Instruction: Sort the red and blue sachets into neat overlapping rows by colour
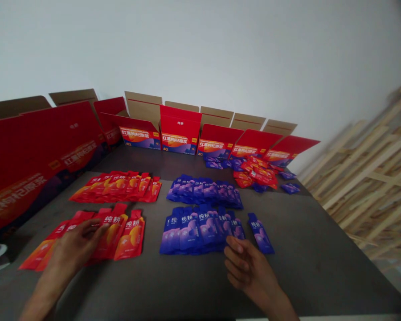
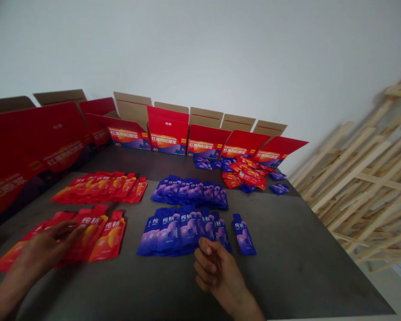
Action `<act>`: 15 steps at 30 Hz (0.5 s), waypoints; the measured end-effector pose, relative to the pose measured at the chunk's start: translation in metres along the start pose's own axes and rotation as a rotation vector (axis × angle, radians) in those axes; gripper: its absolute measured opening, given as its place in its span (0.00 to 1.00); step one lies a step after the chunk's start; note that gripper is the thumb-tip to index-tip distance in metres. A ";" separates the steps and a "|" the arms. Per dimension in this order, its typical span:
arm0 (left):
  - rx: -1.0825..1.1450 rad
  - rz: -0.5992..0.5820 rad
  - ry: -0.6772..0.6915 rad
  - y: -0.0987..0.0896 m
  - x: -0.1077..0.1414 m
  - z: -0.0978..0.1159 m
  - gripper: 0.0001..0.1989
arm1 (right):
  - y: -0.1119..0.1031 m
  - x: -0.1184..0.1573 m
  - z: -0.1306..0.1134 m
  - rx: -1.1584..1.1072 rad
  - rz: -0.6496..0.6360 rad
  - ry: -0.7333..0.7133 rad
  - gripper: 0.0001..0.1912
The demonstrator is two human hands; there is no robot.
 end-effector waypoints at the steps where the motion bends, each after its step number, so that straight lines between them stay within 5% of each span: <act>1: -0.012 -0.018 -0.039 0.001 0.002 0.002 0.25 | -0.001 0.002 -0.002 -0.005 0.009 -0.015 0.16; 10: -0.061 0.014 -0.018 0.008 0.021 0.011 0.31 | -0.007 0.016 -0.019 -0.010 0.108 -0.105 0.19; 15: -0.133 0.205 0.153 0.013 0.016 -0.005 0.31 | -0.008 0.019 -0.008 0.094 0.190 -0.187 0.20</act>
Point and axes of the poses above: each hand's wrist, its own x-axis away from the middle knuckle, its own y-axis out of the palm, z = x × y, the point moved 1 cm from there along -x, towards the middle knuckle, and after that the axes turned 3 degrees about -y, right-handed, at the moved point
